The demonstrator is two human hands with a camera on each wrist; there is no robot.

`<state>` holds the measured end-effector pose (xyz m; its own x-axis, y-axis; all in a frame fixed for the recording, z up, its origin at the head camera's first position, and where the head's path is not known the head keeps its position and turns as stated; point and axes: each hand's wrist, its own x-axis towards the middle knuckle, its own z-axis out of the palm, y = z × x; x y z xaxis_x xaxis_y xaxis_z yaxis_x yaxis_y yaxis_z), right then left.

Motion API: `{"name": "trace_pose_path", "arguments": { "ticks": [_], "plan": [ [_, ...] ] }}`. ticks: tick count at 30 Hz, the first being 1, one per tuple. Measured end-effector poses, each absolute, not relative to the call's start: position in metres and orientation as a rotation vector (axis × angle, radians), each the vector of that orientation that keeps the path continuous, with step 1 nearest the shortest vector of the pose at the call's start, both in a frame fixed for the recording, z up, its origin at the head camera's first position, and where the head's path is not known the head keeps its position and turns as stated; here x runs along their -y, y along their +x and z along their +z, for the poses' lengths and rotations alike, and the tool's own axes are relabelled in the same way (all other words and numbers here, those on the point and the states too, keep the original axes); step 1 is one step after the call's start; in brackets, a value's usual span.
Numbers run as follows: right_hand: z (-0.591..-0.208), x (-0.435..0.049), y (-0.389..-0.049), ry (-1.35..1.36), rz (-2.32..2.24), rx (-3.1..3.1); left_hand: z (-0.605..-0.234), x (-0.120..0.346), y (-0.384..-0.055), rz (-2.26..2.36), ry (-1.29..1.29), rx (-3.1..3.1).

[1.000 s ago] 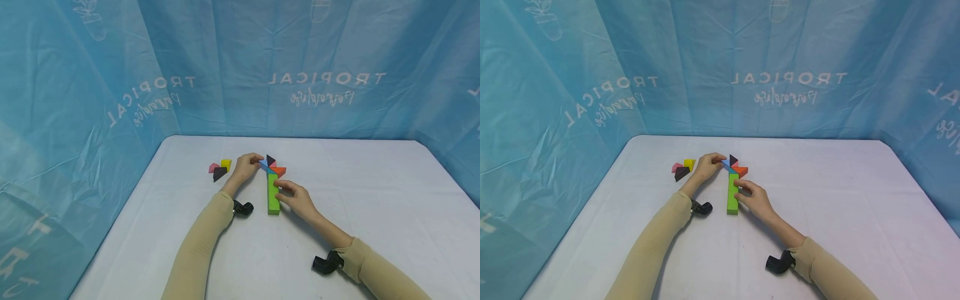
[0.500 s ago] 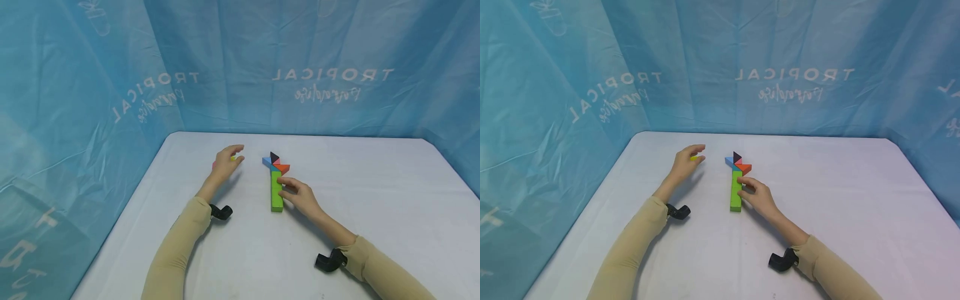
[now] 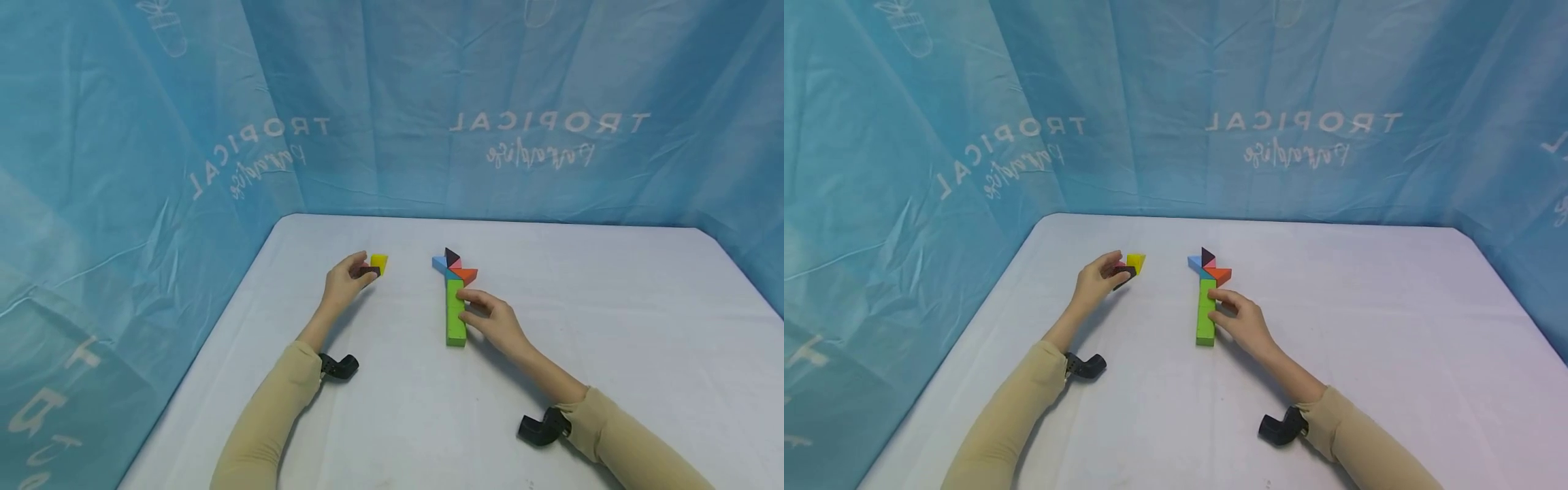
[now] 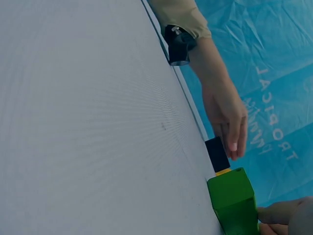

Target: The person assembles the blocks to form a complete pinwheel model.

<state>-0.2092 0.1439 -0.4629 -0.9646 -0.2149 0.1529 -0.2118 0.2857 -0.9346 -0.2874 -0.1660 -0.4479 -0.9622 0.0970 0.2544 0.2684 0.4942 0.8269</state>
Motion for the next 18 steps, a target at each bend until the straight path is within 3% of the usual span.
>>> {"name": "trace_pose_path", "arguments": {
  "ticks": [18],
  "plan": [
    [-0.463, -0.144, -0.209, -0.435, -1.820, -2.518, -0.469, 0.165, -0.283, -1.391, -0.256, 2.582]
  ]
}}
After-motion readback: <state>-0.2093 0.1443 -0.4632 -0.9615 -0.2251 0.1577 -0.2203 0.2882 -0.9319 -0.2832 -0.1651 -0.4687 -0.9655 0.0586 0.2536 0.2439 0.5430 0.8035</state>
